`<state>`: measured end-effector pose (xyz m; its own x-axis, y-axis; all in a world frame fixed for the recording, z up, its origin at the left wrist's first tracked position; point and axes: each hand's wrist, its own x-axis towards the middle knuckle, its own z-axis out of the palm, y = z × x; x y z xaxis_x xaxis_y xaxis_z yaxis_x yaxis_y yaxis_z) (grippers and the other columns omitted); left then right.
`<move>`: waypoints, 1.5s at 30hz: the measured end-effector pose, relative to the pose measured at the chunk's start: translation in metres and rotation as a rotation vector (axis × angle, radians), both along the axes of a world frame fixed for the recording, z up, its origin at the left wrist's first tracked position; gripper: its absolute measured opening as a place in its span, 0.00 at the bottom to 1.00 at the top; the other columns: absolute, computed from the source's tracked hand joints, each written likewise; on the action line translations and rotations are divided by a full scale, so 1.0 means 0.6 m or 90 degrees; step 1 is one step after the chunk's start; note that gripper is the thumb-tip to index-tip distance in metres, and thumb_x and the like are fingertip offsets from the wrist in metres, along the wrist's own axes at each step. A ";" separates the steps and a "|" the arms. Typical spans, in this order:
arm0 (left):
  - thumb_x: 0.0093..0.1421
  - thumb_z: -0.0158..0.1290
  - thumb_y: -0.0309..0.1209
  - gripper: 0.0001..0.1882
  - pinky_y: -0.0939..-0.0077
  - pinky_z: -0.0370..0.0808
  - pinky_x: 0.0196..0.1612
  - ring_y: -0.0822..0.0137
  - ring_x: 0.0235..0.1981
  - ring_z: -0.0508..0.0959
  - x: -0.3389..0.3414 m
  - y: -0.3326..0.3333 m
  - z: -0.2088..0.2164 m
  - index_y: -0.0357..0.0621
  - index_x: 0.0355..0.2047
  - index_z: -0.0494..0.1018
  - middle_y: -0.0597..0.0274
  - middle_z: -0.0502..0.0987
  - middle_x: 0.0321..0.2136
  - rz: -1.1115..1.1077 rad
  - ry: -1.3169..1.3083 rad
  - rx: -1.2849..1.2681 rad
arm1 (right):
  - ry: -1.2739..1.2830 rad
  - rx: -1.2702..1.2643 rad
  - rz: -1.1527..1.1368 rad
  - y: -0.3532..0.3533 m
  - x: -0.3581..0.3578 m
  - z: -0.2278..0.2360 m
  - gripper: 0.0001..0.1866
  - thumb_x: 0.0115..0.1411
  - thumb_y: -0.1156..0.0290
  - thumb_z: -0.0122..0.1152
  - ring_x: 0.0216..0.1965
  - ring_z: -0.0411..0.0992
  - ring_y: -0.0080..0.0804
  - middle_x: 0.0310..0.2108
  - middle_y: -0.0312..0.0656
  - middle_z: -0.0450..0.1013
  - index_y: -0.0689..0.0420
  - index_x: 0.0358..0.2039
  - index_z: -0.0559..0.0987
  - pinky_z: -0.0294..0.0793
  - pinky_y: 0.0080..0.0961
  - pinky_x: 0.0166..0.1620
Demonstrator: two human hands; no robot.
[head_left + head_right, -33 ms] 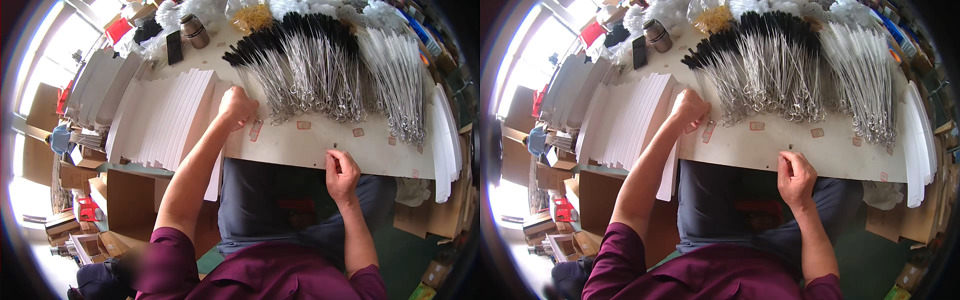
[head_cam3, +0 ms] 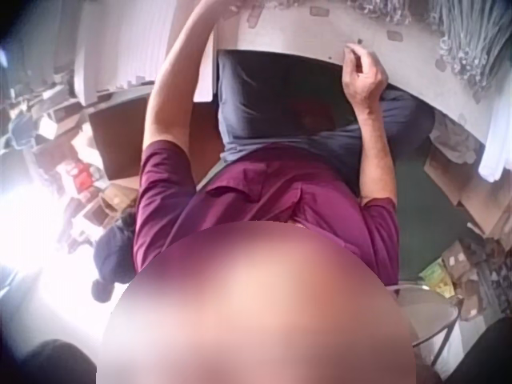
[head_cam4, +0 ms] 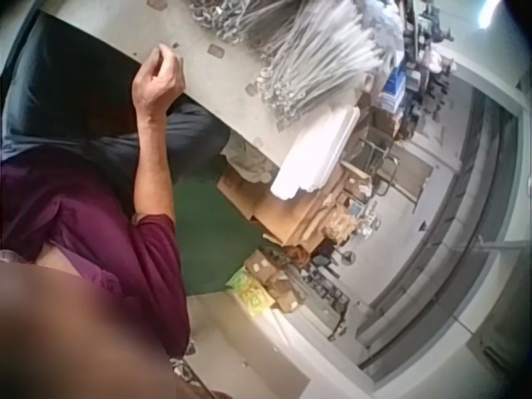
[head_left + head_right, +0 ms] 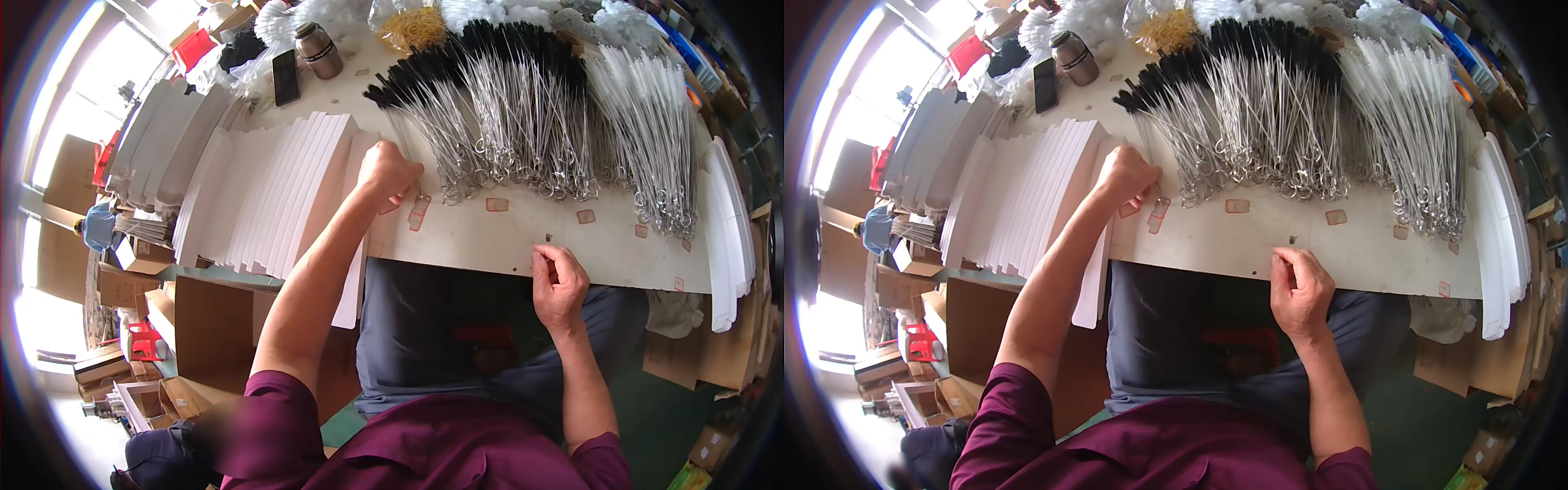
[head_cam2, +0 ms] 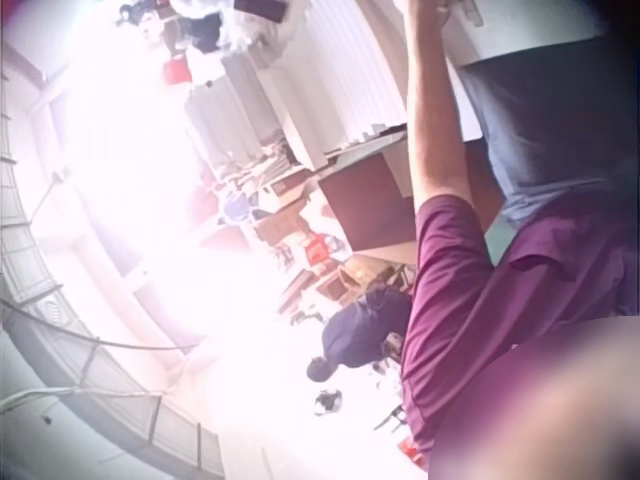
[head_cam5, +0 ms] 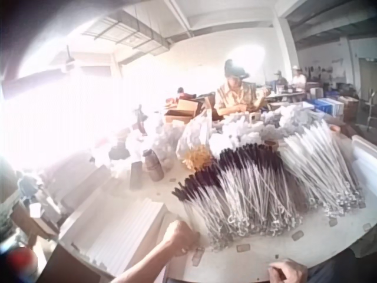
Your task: Packaging wire cleaning brushes into white cardboard boxes in a workshop environment.
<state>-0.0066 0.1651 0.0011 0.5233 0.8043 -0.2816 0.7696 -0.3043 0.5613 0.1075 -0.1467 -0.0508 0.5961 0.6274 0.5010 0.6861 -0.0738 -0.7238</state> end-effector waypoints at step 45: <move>0.68 0.47 0.27 0.14 0.66 0.74 0.22 0.66 0.15 0.71 -0.144 -0.041 0.148 0.27 0.45 0.76 0.59 0.72 0.17 0.225 -0.633 -0.331 | -0.415 -0.330 0.175 0.367 0.036 0.017 0.32 0.68 0.62 0.55 0.72 0.57 0.46 0.68 0.54 0.63 0.69 0.66 0.66 0.48 0.40 0.76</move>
